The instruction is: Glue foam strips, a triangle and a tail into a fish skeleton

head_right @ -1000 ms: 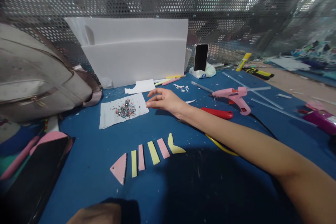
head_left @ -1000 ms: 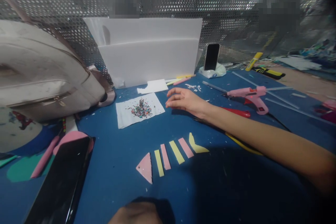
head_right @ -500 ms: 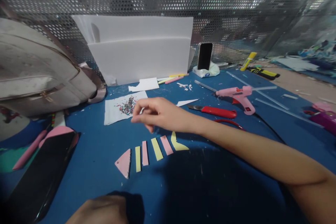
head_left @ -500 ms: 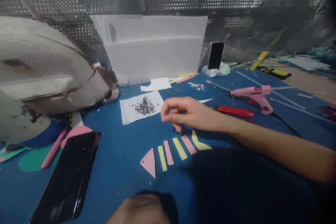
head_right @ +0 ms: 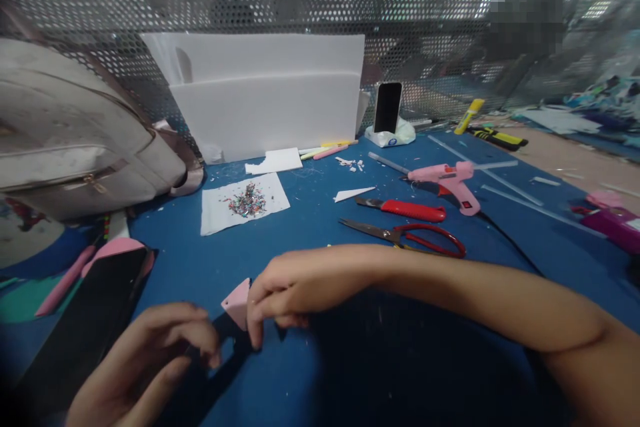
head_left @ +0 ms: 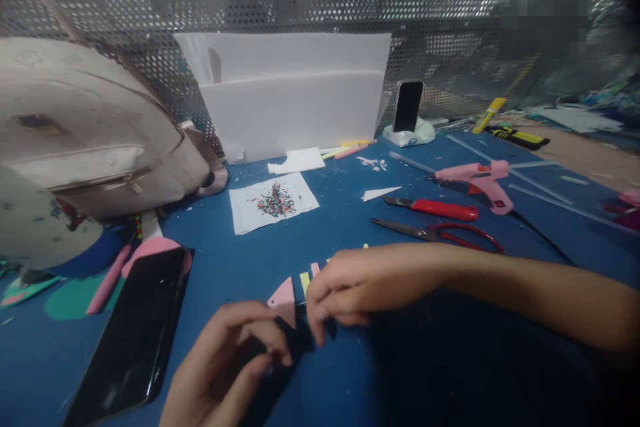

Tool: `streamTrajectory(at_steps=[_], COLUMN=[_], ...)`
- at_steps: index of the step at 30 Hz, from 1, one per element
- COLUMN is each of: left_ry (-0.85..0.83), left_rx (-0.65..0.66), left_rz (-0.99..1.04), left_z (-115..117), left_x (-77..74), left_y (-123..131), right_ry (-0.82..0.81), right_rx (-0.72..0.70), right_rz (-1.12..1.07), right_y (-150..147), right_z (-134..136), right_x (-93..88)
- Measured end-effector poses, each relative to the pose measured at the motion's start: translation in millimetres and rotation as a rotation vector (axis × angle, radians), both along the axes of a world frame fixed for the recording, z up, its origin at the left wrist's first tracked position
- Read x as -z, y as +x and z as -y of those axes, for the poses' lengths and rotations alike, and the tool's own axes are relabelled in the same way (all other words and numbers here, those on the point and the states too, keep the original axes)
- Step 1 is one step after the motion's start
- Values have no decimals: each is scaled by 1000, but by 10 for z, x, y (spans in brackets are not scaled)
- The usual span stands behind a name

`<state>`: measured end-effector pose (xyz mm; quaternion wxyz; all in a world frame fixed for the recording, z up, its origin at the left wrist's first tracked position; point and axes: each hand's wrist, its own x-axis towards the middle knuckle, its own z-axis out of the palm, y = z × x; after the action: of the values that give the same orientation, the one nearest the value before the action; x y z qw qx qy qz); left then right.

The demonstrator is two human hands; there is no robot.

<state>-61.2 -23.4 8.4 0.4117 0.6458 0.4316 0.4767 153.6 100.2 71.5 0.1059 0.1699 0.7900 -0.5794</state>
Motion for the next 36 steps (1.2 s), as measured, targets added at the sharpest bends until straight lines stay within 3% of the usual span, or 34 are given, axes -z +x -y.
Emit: streamTrajectory(at_steps=[6,11,18,29,36], left_ry=[-60,10,-50,129,239], left_rx=[22,86,90,149,131], left_rz=[-70,-166,107,-301,-333], left_z=[-98,-89,-77,-94,-115], left_x=[85,37,147,-19,-68], left_y=[-40,-25,-11,38,25], right_ry=[239,204,221,161,161], right_rx=[164,301,181,112,191], right_rz=[-121,-189,-88,-140,-164], right_y=[136,223,314,327,415], right_z=[112,256,343,484,489], right_x=[-379,-504,-300,-78,15])
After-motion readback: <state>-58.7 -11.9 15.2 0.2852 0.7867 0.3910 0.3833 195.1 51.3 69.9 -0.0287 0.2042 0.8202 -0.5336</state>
